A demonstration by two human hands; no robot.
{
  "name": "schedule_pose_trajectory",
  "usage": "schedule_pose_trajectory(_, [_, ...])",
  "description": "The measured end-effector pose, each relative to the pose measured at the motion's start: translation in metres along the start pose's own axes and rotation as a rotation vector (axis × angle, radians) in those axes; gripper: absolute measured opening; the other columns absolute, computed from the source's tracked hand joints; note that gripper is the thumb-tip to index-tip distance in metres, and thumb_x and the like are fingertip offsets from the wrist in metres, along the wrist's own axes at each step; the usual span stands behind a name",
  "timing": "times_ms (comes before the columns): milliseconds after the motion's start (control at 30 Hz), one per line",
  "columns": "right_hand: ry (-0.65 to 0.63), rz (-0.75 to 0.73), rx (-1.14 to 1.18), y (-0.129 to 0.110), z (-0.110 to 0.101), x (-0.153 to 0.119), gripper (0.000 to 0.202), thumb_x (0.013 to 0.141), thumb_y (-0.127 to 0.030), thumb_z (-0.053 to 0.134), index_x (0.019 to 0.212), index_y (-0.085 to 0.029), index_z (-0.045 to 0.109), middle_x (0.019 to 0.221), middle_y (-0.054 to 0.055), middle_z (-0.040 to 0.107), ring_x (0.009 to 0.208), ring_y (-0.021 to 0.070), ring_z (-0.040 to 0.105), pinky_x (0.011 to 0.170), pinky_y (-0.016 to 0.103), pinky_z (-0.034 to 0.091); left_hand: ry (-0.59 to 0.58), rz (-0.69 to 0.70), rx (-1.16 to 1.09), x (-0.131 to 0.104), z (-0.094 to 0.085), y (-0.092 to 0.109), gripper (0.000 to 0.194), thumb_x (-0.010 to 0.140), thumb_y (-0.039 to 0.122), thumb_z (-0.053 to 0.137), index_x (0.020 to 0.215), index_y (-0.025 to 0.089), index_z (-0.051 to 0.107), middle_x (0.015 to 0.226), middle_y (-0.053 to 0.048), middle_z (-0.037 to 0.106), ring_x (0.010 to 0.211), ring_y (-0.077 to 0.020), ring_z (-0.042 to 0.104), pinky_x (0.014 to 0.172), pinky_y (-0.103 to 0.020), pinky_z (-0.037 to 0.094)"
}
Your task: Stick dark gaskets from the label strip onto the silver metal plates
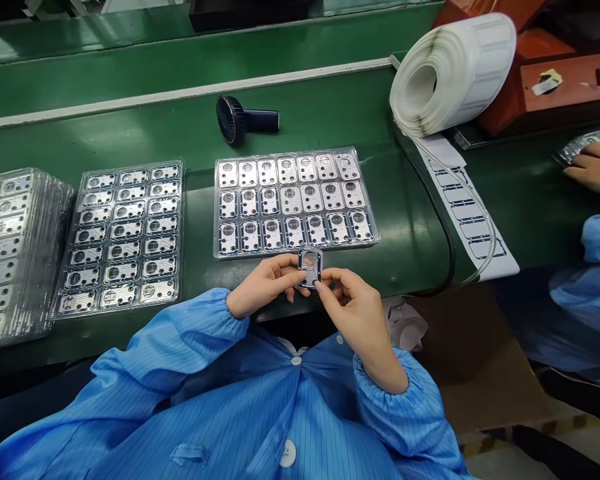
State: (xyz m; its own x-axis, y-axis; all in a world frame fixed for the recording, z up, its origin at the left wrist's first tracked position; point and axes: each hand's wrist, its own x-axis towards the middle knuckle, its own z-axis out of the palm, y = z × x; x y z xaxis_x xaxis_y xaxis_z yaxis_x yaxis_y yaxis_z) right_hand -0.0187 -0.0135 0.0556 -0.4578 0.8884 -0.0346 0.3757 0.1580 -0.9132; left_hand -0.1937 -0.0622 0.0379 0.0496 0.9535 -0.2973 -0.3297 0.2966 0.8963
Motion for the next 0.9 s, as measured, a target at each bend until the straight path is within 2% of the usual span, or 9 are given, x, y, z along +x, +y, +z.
schedule_pose_trajectory(267, [-0.003, -0.071, -0.066, 0.0008, -0.001, -0.0017, 0.014, 0.085, -0.031, 0.064, 0.094, -0.021, 0.068, 0.077, 0.001, 0.064, 0.056, 0.0113, 0.053, 0.05, 0.024, 0.042, -0.018, -0.017, -0.001, 0.0005, -0.0008, -0.0012, 0.047, 0.08, 0.041, 0.07, 0.114, 0.011, 0.058, 0.082, -0.007, 0.067, 0.072, -0.0147, 0.069, 0.052, -0.018, 0.048])
schedule_pose_trajectory(733, [0.04, -0.192, -0.187, -0.0013, 0.0014, -0.004, 0.009, 0.087, -0.024, 0.061, 0.095, -0.019, 0.065, 0.082, 0.001, 0.062, 0.054, 0.0095, 0.052, 0.049, 0.023, 0.043, -0.017, -0.041, -0.011, -0.0004, -0.0006, 0.0013, 0.041, 0.081, 0.038, 0.07, 0.11, 0.011, 0.058, 0.087, -0.007, 0.068, 0.07, -0.0131, 0.068, 0.05, -0.018, 0.045])
schedule_pose_trajectory(900, [0.027, -0.175, -0.155, -0.0033, 0.0021, -0.0041, 0.009, 0.089, -0.026, 0.061, 0.095, -0.02, 0.065, 0.083, 0.001, 0.063, 0.057, 0.0114, 0.055, 0.051, 0.024, 0.045, -0.015, -0.036, 0.008, -0.0012, 0.0012, 0.0042, 0.032, 0.082, 0.035, 0.068, 0.102, 0.012, 0.059, 0.089, -0.007, 0.066, 0.07, -0.012, 0.066, 0.051, -0.018, 0.044])
